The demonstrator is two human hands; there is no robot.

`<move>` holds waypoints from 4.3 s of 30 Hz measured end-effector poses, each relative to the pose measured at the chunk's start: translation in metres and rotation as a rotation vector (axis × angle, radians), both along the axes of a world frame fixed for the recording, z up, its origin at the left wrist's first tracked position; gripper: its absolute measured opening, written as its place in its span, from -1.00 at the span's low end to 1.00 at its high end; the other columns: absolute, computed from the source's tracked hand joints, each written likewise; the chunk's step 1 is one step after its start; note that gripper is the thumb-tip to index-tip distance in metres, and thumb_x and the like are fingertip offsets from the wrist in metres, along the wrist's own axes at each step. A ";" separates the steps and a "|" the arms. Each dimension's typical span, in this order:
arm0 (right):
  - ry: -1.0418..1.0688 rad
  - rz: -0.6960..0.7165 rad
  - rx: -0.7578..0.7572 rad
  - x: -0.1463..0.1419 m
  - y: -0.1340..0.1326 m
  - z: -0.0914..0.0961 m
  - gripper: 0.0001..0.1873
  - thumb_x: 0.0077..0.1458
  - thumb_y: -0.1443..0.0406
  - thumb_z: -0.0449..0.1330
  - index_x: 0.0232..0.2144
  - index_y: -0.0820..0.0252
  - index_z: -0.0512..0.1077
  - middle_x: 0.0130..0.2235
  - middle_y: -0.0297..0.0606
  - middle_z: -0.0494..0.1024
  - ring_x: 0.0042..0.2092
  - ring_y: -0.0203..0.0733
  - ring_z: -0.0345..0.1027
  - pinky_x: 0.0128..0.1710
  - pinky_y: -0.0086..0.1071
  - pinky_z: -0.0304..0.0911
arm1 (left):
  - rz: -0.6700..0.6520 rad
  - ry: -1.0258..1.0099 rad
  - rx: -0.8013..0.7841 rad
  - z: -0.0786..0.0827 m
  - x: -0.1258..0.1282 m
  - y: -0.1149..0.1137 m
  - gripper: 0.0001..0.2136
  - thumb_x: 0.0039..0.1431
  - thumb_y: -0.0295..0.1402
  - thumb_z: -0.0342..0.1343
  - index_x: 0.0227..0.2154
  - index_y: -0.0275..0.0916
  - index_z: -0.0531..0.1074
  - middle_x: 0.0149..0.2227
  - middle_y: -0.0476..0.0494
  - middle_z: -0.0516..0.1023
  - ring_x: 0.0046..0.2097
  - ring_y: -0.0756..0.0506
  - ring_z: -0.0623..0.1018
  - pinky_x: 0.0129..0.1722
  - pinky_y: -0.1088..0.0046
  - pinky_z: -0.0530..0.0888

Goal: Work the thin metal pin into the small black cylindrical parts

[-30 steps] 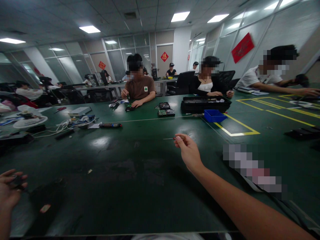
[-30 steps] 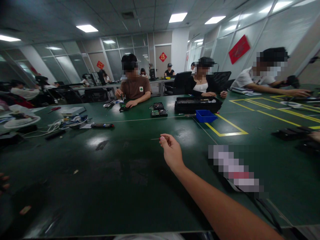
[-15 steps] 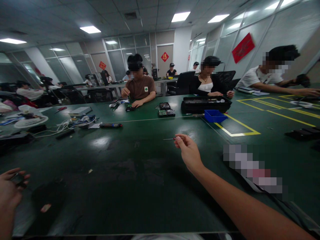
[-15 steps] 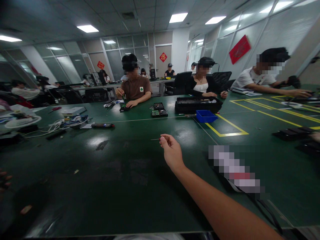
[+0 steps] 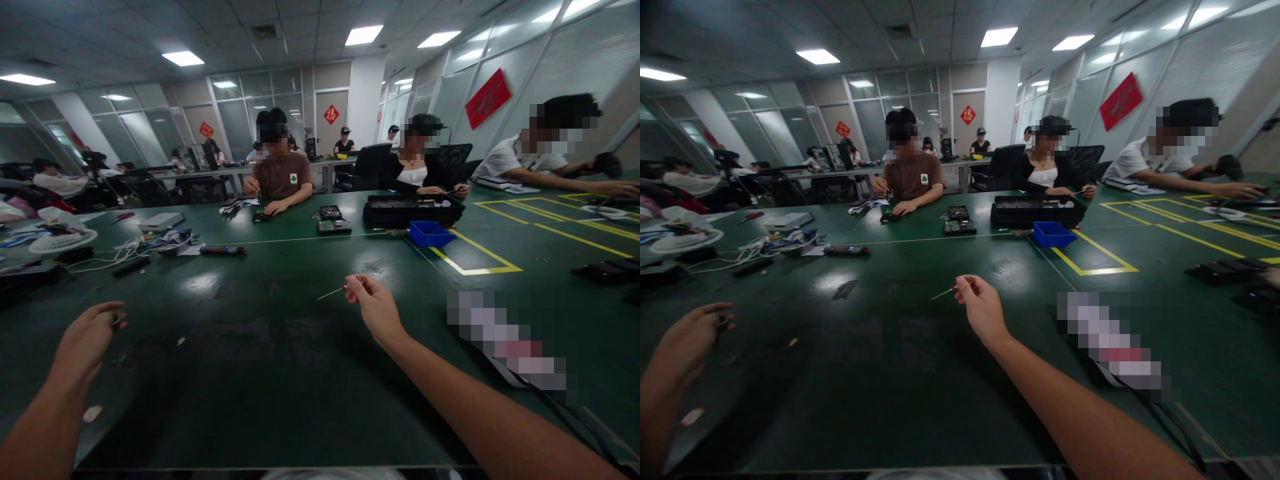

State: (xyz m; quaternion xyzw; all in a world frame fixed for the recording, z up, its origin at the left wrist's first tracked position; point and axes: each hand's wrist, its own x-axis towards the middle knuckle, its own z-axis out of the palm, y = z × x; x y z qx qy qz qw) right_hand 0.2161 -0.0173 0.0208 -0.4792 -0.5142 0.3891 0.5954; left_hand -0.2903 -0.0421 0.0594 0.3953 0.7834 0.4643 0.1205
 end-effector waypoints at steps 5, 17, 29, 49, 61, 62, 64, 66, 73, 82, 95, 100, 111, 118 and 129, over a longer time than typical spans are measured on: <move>-0.059 0.036 -0.009 -0.002 -0.004 0.004 -0.60 0.10 -0.05 0.22 -0.46 0.15 0.48 -0.51 -0.30 0.49 -0.47 -0.23 0.32 -0.43 -0.33 0.24 | -0.232 -0.003 -0.108 0.019 0.082 0.022 -0.67 -0.02 -0.39 0.06 -0.14 -0.26 0.44 -0.22 -0.13 0.50 -0.17 -0.20 0.50 -0.13 0.29 0.39; -0.137 0.070 -0.048 -0.001 -0.003 -0.001 -0.59 0.07 -0.04 0.26 -0.55 0.13 0.41 -0.55 -0.35 0.44 -0.50 -0.24 0.25 -0.44 -0.33 0.13 | -0.889 -0.078 -0.178 0.004 0.270 0.041 -0.65 0.07 -0.34 -0.01 -0.05 -0.23 0.37 -0.26 -0.20 0.48 -0.22 -0.20 0.48 -0.21 0.22 0.36; -0.117 0.087 -0.075 0.000 -0.005 -0.006 -0.64 0.10 -0.01 0.23 -0.48 0.15 0.48 -0.54 -0.36 0.44 -0.50 -0.25 0.24 -0.47 -0.35 0.12 | -1.144 0.166 -0.004 -0.049 0.297 0.038 -0.73 0.13 -0.52 0.15 -0.10 -0.18 0.46 -0.02 -0.24 0.49 0.03 -0.22 0.48 0.07 0.16 0.37; 0.052 0.083 -0.045 -0.001 -0.004 -0.003 -0.67 0.06 0.06 0.27 -0.26 0.20 0.56 -0.33 -0.20 0.60 -0.31 -0.17 0.44 -0.24 -0.26 0.34 | -1.089 0.180 0.046 -0.050 0.292 0.042 -0.68 0.18 -0.43 0.18 0.01 -0.16 0.46 0.00 -0.13 0.53 0.04 -0.17 0.49 0.09 0.23 0.40; -0.487 -0.018 -0.187 0.004 -0.009 0.005 -0.39 0.13 -0.16 0.10 -0.67 0.18 0.42 -0.75 -0.40 0.25 -0.68 -0.32 0.13 -0.63 -0.40 -0.02 | -1.077 0.235 0.082 -0.051 0.288 0.044 -0.66 0.18 -0.42 0.20 0.03 -0.15 0.46 -0.03 -0.11 0.54 0.01 -0.16 0.50 0.08 0.23 0.40; -0.505 -0.016 -0.186 0.004 -0.009 0.006 -0.39 0.14 -0.15 0.09 -0.68 0.18 0.41 -0.75 -0.40 0.25 -0.68 -0.32 0.13 -0.63 -0.40 -0.02 | -1.075 0.239 0.085 -0.051 0.288 0.044 -0.66 0.17 -0.42 0.21 0.03 -0.15 0.46 -0.04 -0.12 0.55 0.01 -0.16 0.51 0.08 0.23 0.40; -0.532 -0.014 -0.164 0.003 -0.010 0.007 -0.42 0.15 -0.12 0.10 -0.66 0.17 0.42 -0.73 -0.39 0.28 -0.67 -0.32 0.15 -0.62 -0.40 -0.01 | -1.072 0.244 0.089 -0.053 0.286 0.046 -0.66 0.17 -0.42 0.21 0.03 -0.15 0.46 -0.03 -0.12 0.55 0.02 -0.16 0.50 0.09 0.22 0.39; -0.550 -0.014 -0.123 0.002 -0.011 0.008 -0.46 0.16 -0.08 0.11 -0.63 0.17 0.43 -0.68 -0.37 0.34 -0.63 -0.30 0.19 -0.59 -0.40 0.02 | -1.070 0.245 0.093 -0.053 0.285 0.047 -0.65 0.17 -0.42 0.21 0.03 -0.14 0.46 -0.01 -0.12 0.54 0.03 -0.16 0.50 0.09 0.22 0.39; -0.438 0.099 -0.030 0.004 -0.008 0.003 -0.77 0.13 0.13 0.22 -0.26 0.16 0.48 -0.32 -0.25 0.61 -0.30 -0.16 0.48 -0.31 -0.33 0.31 | -1.084 0.280 0.106 -0.054 0.284 0.047 -0.65 0.17 -0.43 0.22 0.03 -0.14 0.47 -0.03 -0.11 0.55 0.02 -0.15 0.50 0.09 0.22 0.39; -0.476 0.223 -0.178 0.001 -0.009 0.004 -0.51 0.28 -0.02 -0.04 -0.30 0.17 0.53 -0.66 -0.39 0.43 -0.57 -0.20 0.36 -0.49 -0.35 0.20 | -1.074 0.283 0.082 -0.053 0.284 0.046 -0.64 0.17 -0.43 0.21 0.05 -0.14 0.46 0.00 -0.13 0.54 0.05 -0.17 0.49 0.11 0.18 0.37; -0.406 0.208 -0.092 0.001 -0.008 0.002 -0.74 0.15 0.15 0.15 -0.18 0.15 0.49 -0.40 -0.32 0.51 -0.39 -0.19 0.41 -0.39 -0.33 0.27 | -1.105 0.307 0.076 -0.048 0.287 0.043 -0.68 0.17 -0.44 0.21 0.01 -0.16 0.48 -0.03 -0.13 0.55 0.02 -0.17 0.50 0.08 0.21 0.38; -0.417 0.176 -0.102 0.002 -0.007 0.002 -0.60 0.26 0.05 0.02 -0.25 0.19 0.52 -0.61 -0.41 0.37 -0.52 -0.22 0.32 -0.45 -0.35 0.19 | -1.118 0.311 0.054 -0.049 0.287 0.043 -0.66 0.18 -0.42 0.20 0.03 -0.15 0.47 -0.02 -0.14 0.55 0.03 -0.17 0.49 0.09 0.20 0.38; -0.348 0.137 -0.097 0.001 -0.009 0.006 -0.71 0.10 0.15 0.17 -0.15 0.12 0.47 -0.41 -0.34 0.48 -0.39 -0.19 0.38 -0.39 -0.32 0.26 | -1.112 0.287 0.056 -0.051 0.287 0.042 -0.66 0.18 -0.39 0.21 0.04 -0.13 0.46 -0.02 -0.13 0.54 0.03 -0.17 0.49 0.08 0.18 0.39; -0.217 0.194 -0.154 0.000 -0.007 0.001 -0.64 0.19 0.06 0.04 -0.16 0.17 0.44 -0.49 -0.40 0.39 -0.47 -0.24 0.28 -0.41 -0.32 0.26 | -1.117 0.291 0.063 -0.051 0.286 0.042 -0.67 0.17 -0.40 0.22 0.02 -0.14 0.47 -0.04 -0.12 0.55 0.00 -0.16 0.50 0.07 0.21 0.39; 0.089 0.149 -0.148 -0.002 -0.001 -0.005 -0.67 0.02 0.05 0.29 -0.29 0.15 0.44 -0.28 -0.19 0.57 -0.24 -0.12 0.49 -0.12 -0.17 0.39 | -1.023 0.300 0.087 -0.047 0.291 0.040 -0.66 0.20 -0.38 0.19 0.04 -0.16 0.44 -0.01 -0.15 0.54 0.04 -0.18 0.49 0.10 0.19 0.38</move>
